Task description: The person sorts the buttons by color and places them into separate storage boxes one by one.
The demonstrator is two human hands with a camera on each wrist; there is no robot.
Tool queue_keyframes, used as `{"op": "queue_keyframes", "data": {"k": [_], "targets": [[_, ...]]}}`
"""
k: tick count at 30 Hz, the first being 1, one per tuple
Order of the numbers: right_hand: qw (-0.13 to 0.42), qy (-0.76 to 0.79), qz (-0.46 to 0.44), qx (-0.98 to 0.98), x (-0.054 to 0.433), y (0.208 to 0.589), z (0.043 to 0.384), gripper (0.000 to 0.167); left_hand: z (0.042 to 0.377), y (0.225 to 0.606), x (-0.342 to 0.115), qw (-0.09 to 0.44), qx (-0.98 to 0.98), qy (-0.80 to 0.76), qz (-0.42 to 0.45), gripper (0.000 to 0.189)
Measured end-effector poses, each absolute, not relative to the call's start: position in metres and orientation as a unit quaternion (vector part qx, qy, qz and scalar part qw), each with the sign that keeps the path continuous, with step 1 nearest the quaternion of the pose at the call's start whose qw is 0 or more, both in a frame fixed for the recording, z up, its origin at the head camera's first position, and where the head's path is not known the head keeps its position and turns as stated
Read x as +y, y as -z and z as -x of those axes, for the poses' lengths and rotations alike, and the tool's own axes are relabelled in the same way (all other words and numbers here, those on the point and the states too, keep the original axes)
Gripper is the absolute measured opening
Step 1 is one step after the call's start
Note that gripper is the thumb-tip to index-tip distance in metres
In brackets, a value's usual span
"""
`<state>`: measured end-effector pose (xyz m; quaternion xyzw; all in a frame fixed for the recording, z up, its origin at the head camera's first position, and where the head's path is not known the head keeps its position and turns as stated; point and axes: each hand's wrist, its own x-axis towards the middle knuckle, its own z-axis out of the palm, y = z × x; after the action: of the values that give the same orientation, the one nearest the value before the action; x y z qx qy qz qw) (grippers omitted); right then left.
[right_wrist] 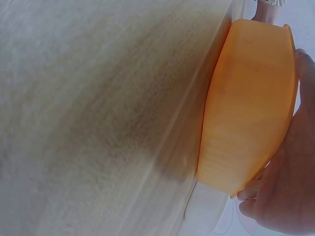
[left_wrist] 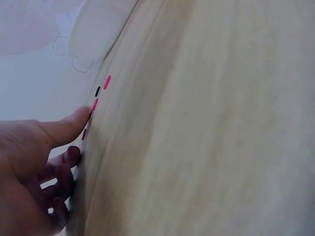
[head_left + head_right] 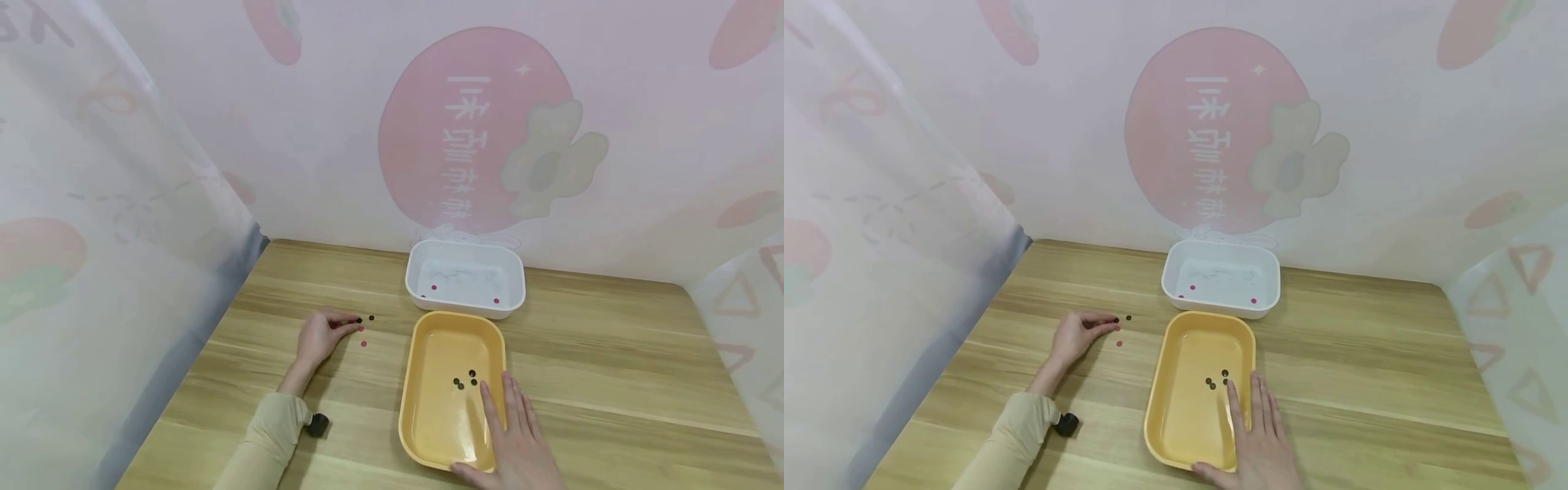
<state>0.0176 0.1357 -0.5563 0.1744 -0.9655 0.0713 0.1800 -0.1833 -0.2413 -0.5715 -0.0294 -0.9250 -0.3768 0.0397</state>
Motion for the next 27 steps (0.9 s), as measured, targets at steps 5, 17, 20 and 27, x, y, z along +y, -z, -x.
{"op": "queue_keyframes", "data": {"k": [5,17,20,27], "targets": [[0.182,-0.074,-0.175,-0.965,0.136,0.557,-0.018,0.137,0.18,0.572,-0.236,0.053,-0.926,0.371,0.037,0.018],[0.183,-0.082,-0.177,-0.964,0.136,0.557,-0.018,0.132,0.176,0.574,-0.23,0.059,-0.922,0.381,0.041,0.013],[0.183,-0.087,-0.175,-0.963,0.136,0.558,-0.017,0.132,0.176,0.575,-0.228,0.056,-0.92,0.384,0.053,0.017],[0.184,-0.085,-0.176,-0.963,0.135,0.557,-0.017,0.134,0.176,0.577,-0.217,0.058,-0.92,0.38,0.073,0.013]]}}
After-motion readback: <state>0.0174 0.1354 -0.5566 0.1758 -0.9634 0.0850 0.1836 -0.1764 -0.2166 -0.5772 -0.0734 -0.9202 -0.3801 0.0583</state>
